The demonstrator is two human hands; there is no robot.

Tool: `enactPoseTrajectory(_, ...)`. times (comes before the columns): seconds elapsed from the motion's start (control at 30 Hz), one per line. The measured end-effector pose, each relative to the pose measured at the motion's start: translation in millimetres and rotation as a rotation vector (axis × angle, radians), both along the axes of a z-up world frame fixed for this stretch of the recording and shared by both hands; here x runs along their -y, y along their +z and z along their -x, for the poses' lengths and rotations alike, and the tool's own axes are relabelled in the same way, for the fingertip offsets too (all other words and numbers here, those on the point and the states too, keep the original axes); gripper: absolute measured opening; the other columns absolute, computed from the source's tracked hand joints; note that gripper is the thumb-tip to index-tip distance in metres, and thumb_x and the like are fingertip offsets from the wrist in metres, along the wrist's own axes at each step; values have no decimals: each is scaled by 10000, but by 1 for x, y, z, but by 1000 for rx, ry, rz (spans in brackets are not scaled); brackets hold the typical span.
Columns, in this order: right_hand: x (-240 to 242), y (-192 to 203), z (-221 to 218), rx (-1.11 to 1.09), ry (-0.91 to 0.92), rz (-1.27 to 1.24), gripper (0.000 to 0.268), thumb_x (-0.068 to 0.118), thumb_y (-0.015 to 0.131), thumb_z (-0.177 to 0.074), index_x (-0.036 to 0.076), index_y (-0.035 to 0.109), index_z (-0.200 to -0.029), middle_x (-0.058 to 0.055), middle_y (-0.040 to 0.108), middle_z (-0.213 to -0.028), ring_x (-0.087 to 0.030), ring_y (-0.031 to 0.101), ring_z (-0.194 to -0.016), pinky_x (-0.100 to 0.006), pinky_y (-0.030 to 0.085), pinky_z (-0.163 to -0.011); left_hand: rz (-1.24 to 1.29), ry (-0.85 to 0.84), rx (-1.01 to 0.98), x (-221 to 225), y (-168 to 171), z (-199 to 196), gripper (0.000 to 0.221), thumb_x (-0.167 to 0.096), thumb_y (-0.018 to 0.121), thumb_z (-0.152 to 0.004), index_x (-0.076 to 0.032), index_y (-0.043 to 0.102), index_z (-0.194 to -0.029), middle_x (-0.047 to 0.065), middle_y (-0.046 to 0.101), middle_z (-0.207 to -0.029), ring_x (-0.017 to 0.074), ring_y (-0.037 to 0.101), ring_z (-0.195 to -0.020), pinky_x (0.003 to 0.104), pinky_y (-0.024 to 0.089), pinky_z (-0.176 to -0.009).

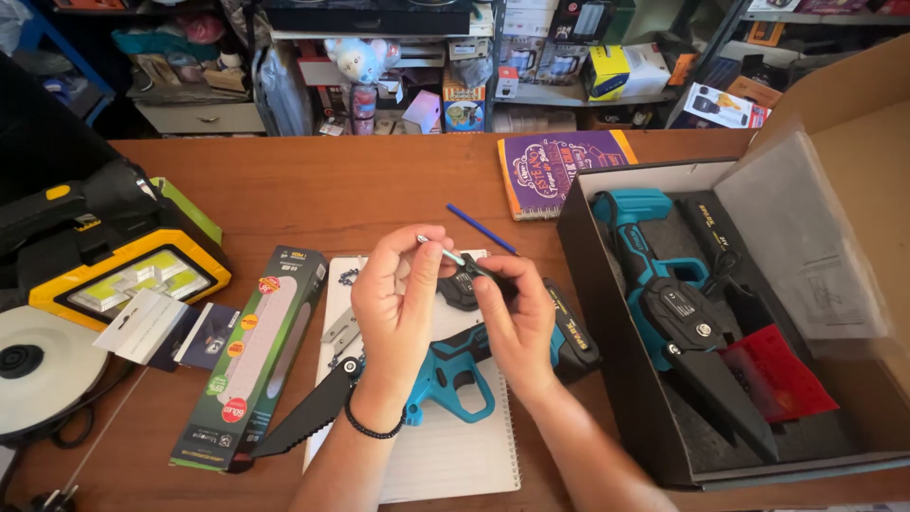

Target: Assembling a mini handheld chainsaw by removing the side cover with a screwdriver and installing the chain and guide bar.

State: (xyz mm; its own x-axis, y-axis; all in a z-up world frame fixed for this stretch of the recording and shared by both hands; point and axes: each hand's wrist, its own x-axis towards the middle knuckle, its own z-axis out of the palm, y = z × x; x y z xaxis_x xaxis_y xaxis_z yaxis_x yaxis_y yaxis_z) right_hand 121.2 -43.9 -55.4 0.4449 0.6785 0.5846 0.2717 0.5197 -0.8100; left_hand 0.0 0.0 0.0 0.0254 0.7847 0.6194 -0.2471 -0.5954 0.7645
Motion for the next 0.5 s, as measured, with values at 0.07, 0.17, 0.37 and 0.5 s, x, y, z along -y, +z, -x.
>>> enactPoseTrajectory(0.07,1,4,1,60,-30,-18,204,143,701,-964,1,704,-1110,-101,689,-920,-166,642,-797,-286,547,-747,4,-11,-20,2,3,0,187,-100,584,-1027,35,688,-1105,152,744,-919,185,757,-836,297,655,-735)
enactPoseTrajectory(0.17,3,6,0,166,-86,-42,181,151,678,-980,13,701,-1094,-105,675,-900,-218,655,-789,-327,550,-748,10,-21,-60,2,5,0,192,-120,579,-1032,23,695,-1087,147,744,-896,174,745,-829,292,649,-734)
enactPoseTrajectory(0.37,3,5,-3,247,-160,-66,156,160,671,-986,40,707,-1080,-87,651,-869,-249,646,-767,-340,545,-738,29,-38,-122,3,7,0,210,-162,574,-1039,-2,704,-1076,151,754,-903,168,725,-843,283,638,-725)
enactPoseTrajectory(0.5,4,9,-1,232,-132,-89,157,154,618,-1019,22,693,-1062,-110,636,-824,-281,657,-738,-382,542,-717,16,-51,-148,3,7,1,205,-154,562,-1044,-14,706,-1081,148,752,-906,180,718,-852,291,638,-731)
